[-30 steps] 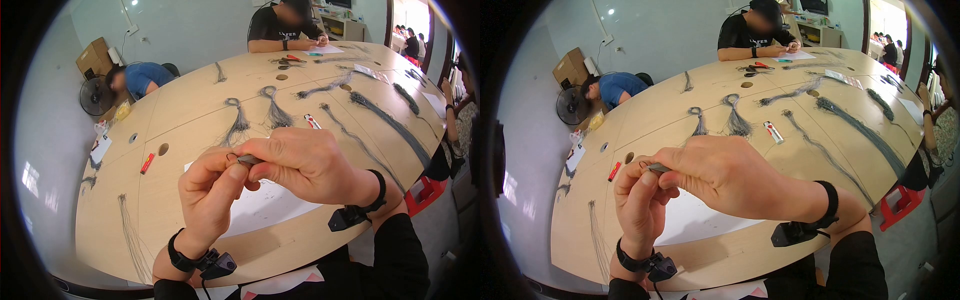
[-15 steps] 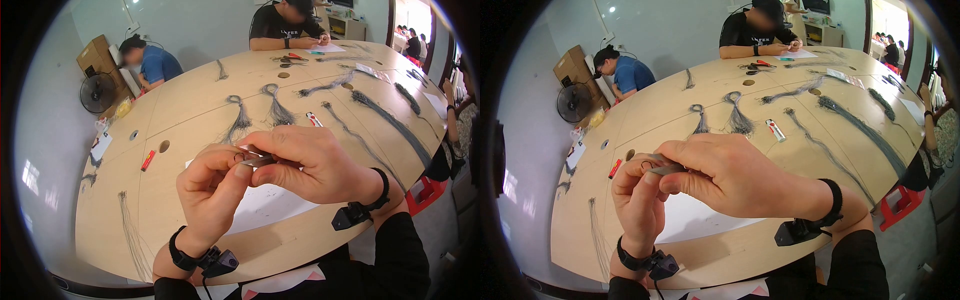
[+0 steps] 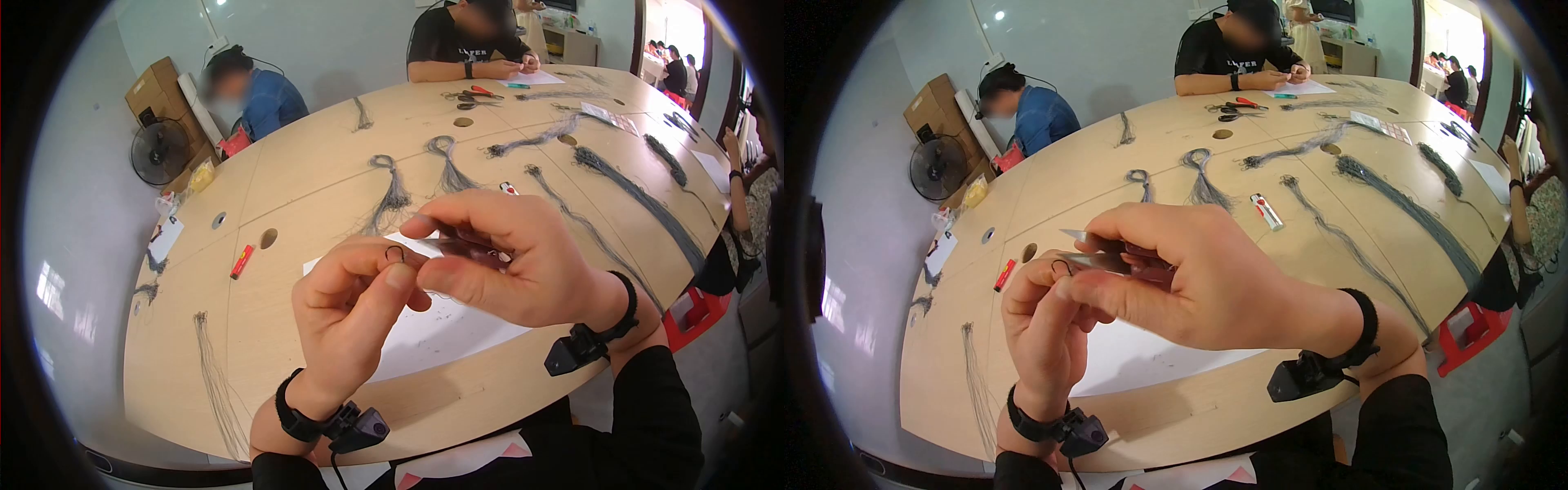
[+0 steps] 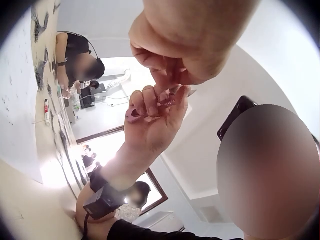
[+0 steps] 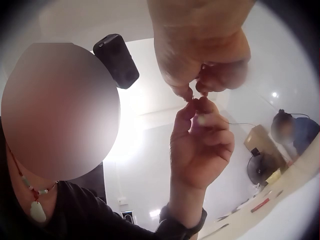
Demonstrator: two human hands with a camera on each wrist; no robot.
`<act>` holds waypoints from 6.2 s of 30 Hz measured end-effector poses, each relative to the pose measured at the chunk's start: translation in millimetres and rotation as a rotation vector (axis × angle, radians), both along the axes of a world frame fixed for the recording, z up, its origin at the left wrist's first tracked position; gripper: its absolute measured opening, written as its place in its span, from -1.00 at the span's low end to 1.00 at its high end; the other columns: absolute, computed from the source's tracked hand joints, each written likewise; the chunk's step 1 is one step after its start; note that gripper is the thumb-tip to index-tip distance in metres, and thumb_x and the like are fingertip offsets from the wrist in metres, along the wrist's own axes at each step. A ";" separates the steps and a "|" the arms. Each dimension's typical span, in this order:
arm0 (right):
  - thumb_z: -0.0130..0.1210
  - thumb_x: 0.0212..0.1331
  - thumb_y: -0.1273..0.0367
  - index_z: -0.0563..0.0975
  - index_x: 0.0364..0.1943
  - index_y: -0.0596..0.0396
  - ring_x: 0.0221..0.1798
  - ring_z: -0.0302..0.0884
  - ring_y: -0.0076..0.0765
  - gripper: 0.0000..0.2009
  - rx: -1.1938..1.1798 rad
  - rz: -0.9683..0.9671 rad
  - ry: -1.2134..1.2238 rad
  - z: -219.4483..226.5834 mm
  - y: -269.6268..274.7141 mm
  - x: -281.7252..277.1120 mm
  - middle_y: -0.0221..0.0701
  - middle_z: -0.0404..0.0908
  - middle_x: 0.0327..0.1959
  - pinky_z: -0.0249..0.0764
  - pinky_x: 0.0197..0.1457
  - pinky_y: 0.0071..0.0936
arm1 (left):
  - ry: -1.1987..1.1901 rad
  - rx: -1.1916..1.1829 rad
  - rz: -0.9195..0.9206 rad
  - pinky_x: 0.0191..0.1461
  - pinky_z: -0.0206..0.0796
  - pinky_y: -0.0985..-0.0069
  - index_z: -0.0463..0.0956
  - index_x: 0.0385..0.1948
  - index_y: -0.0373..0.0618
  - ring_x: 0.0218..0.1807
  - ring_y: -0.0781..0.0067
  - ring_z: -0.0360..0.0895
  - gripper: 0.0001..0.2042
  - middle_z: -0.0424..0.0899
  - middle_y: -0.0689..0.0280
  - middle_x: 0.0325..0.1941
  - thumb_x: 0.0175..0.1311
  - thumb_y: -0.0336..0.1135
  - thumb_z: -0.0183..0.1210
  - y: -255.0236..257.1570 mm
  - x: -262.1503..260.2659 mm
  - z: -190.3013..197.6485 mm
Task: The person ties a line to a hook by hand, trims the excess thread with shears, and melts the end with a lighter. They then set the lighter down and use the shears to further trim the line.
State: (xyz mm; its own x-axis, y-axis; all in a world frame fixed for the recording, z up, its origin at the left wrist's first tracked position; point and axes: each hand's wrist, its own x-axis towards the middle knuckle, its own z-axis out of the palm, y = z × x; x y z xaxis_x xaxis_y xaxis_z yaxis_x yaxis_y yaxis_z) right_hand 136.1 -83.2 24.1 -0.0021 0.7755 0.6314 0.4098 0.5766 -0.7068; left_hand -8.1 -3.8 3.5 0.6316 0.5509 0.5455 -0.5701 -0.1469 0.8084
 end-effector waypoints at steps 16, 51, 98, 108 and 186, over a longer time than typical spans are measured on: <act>-0.03 -0.11 0.50 0.41 -0.52 0.20 -0.65 0.18 -0.75 -0.95 -0.087 0.029 0.154 -1.4 -1.2 -2.1 -0.53 0.37 -0.66 0.12 -0.61 -0.79 | 0.026 0.070 0.013 -0.44 0.32 0.68 0.38 -0.48 -0.34 -0.49 0.54 0.43 -0.95 0.41 0.22 -0.40 0.00 -0.59 -0.02 -4.0 3.7 -5.0; 0.01 -0.14 0.52 0.32 -0.45 0.12 -0.65 0.30 -0.49 -0.86 0.187 -0.075 -0.272 -5.2 1.6 -0.1 -0.43 0.33 -0.60 0.24 -0.60 -0.63 | 0.016 0.030 0.027 -0.44 0.32 0.62 0.38 -0.45 -0.34 -0.48 0.47 0.44 -0.93 0.39 0.18 -0.35 0.02 -0.60 -0.07 -7.5 4.3 -4.7; 0.04 -0.24 0.54 0.33 -0.46 0.11 -0.64 0.32 -0.47 -0.81 0.267 -0.128 -0.301 -10.6 5.4 3.0 -0.46 0.37 -0.62 0.26 -0.58 -0.66 | 0.089 0.082 0.144 -0.48 0.20 0.72 0.37 -0.46 -0.28 -0.52 0.64 0.34 -0.94 0.42 0.25 -0.37 0.02 -0.57 -0.05 -12.5 7.1 -3.6; 0.08 -0.23 0.48 0.26 -0.46 0.14 -0.55 0.38 -0.16 -0.76 0.156 -0.125 -0.328 -9.2 5.2 1.1 -0.27 0.39 -0.59 0.27 -0.55 -0.43 | 0.011 0.623 0.511 -0.62 0.05 0.77 0.40 -0.53 -0.25 -0.57 0.65 0.28 -0.91 0.46 0.27 -0.49 -0.13 -0.61 0.06 1.9 9.3 -7.0; 0.07 -0.13 0.37 0.39 -0.33 0.10 -0.56 0.25 -0.27 -0.77 0.350 -0.237 -0.359 -12.2 11.5 -8.0 -0.37 0.29 -0.64 0.21 -0.51 -0.46 | 0.078 -0.144 0.050 -0.52 0.27 0.70 0.37 -0.46 -0.28 -0.57 0.55 0.42 -0.93 0.49 0.22 -0.49 0.04 -0.48 -0.01 -4.9 -5.5 6.4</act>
